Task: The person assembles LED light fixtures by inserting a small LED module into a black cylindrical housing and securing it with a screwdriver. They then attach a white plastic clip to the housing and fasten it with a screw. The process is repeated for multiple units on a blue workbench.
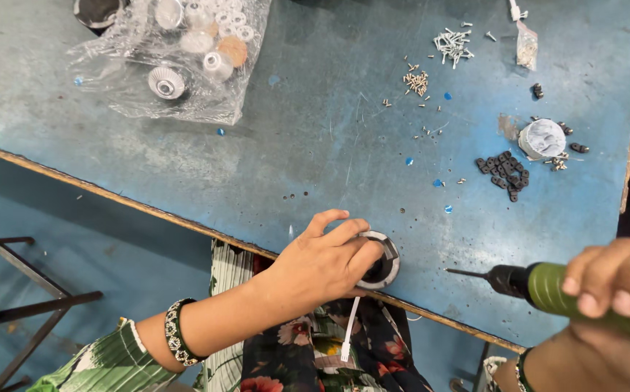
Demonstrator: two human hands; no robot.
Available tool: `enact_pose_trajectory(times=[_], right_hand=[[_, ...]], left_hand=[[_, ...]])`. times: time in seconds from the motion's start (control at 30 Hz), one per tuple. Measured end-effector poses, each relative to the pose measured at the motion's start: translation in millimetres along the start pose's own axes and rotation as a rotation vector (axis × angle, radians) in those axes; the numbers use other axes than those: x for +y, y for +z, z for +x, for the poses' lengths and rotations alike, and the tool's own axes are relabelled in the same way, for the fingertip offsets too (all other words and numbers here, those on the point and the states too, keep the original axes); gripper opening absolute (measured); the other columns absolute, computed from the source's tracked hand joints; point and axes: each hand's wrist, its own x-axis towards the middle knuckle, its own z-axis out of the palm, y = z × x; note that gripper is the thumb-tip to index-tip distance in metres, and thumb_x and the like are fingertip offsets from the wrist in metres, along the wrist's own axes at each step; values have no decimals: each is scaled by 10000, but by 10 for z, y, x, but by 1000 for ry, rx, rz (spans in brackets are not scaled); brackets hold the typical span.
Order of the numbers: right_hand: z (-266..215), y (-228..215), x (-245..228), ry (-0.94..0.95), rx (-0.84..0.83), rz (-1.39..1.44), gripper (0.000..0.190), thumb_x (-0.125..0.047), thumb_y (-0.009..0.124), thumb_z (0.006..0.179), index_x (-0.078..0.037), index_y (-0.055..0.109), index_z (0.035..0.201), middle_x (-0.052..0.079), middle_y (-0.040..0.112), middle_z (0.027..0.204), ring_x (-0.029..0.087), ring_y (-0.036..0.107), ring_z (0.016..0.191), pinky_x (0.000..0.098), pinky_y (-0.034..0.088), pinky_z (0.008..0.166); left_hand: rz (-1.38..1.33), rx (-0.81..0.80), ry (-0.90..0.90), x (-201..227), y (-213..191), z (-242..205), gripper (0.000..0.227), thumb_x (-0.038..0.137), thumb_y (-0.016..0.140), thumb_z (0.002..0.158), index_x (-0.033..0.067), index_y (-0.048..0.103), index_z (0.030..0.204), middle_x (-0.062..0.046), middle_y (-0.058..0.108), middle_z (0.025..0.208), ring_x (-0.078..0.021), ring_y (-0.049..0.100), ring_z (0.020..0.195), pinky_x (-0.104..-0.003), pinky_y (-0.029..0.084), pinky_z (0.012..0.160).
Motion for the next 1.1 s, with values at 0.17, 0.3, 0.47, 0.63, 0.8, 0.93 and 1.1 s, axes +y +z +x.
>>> enact_pose_trajectory(times=[0.17,0.3,0.47,0.63,0.8,0.93,1.1], right_hand=[[59,-601,-60,44,-263,-10,119,-165,638,946,-125,612,837,27,604,827,175,578,789,380,555,788],[-89,-819,-69,121,-202,-15,120,-126,616,981,-139,618,861,55,562,813,188,566,757,371,545,766],[-206,-800,-66,113,-185,34,146,-140,598,1030,-117,593,885,68,560,835,205,577,797,368,543,797],[85,-1078,-68,140,-594,53,25,-113,693,942,-124,673,949,54,603,845,243,662,887,413,649,937],[-68,-962,34,91,-431,91,95,-150,740,874,-129,681,945,34,609,810,208,661,845,401,639,868],[-42,-460,-28,22,-285,134,205,-265,722,856,-124,648,985,37,591,807,209,633,800,404,603,816],[130,327,4,-62,-168,174,365,-409,699,835,-118,607,1035,40,568,802,210,598,744,408,558,751]], left_hand=[[-28,17,-9,-3,22,-20,471,419,747,821,93,603,1129,-28,662,1031,-241,549,1253,-458,314,1138],[-39,20,-21,9,27,-21,420,353,728,833,91,597,1135,-35,676,1061,-247,546,1274,-456,318,1150],[-62,27,-20,9,29,-29,349,263,689,844,78,597,1125,-52,683,1076,-261,545,1278,-462,323,1152],[-14,41,-20,13,35,-26,271,193,667,872,89,601,1113,-35,685,1076,-243,558,1277,-458,335,1169],[-45,49,-24,7,12,-26,313,218,682,865,77,600,1133,-45,686,1086,-256,556,1278,-469,346,1159],[-115,28,-37,7,7,-56,460,279,748,813,59,595,1187,-64,671,1117,-272,552,1286,-496,344,1139],[-425,137,-184,6,93,-191,691,315,880,715,118,544,1286,-123,590,1334,-286,537,1307,-496,378,1111]])
